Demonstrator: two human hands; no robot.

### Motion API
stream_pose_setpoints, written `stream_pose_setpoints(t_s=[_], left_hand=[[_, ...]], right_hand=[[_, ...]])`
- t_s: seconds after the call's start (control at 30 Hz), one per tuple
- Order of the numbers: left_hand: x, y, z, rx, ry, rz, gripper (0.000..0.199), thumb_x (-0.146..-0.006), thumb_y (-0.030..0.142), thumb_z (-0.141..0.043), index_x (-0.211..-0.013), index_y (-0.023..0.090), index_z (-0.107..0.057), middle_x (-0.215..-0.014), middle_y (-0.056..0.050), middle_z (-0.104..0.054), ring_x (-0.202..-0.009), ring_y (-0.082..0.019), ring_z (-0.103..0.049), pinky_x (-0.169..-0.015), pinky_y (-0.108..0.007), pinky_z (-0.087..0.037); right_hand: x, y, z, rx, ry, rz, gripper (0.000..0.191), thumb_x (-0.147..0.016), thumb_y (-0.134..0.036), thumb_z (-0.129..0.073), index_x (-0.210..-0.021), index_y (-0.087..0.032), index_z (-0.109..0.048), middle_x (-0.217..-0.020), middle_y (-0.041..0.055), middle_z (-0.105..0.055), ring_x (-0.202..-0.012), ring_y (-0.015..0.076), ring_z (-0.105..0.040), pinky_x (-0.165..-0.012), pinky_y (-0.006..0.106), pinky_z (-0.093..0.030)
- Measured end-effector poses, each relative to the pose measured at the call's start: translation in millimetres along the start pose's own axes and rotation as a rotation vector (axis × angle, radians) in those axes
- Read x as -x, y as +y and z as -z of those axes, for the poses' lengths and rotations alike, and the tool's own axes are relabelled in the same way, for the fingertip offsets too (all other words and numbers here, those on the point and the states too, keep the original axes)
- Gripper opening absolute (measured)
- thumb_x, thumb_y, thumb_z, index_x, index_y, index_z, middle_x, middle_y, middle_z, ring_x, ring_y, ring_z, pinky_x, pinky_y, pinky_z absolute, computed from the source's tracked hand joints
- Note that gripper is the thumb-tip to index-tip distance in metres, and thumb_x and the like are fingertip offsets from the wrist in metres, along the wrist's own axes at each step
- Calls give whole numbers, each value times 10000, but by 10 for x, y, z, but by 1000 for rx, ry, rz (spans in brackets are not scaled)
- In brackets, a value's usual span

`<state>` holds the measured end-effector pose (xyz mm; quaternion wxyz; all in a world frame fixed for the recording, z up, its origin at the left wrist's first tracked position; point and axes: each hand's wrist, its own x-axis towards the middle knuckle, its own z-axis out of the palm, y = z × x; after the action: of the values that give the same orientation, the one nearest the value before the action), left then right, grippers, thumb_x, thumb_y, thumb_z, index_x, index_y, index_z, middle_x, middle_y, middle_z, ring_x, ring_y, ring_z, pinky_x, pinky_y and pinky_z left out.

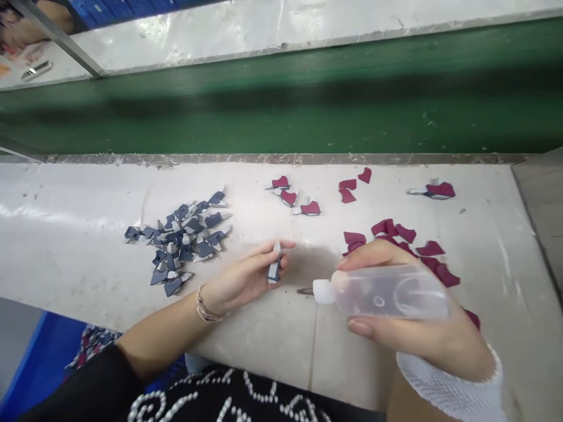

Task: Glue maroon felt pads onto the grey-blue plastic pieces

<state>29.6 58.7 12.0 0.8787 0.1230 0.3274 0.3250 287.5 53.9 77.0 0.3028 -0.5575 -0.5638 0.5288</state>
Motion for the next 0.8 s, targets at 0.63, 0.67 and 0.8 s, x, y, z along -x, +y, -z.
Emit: stream_pose_setpoints(t_s=[0.63,0.67,0.8], left_hand=[[1,-64,64,230,-85,193,359,-1061,373,-462,-1161,130,-707,-1190,-115,-733,-1132,-184,-713,-999,-285,-535],[6,-59,68,239,-106,219,362,-1067,356,-443,-1142,128,-714,-1202,-119,-733,-1139,-183,-713,-1015,-289,-535],[29,-18,67,203,-123,204,285,-1040,313,-514,-987,150,-742,-1357,-109,-680,-1312,-203,-626,-1107,-316,-497]], right_hand=[[48,45,-106,14,69,-119,438,-563,-663,-890,-885,-415,-728,-820,51,-672,-562,236,-641,-404,370,-544],[33,68,-82,-5,31,-90,432,-596,-641,-886,-944,-428,-745,-828,56,-683,-564,233,-650,-413,364,-557],[-70,76,-44,-116,-77,-83,462,-666,-707,-806,-1054,-461,-761,-669,56,-679,-538,250,-658,-367,347,-516]])
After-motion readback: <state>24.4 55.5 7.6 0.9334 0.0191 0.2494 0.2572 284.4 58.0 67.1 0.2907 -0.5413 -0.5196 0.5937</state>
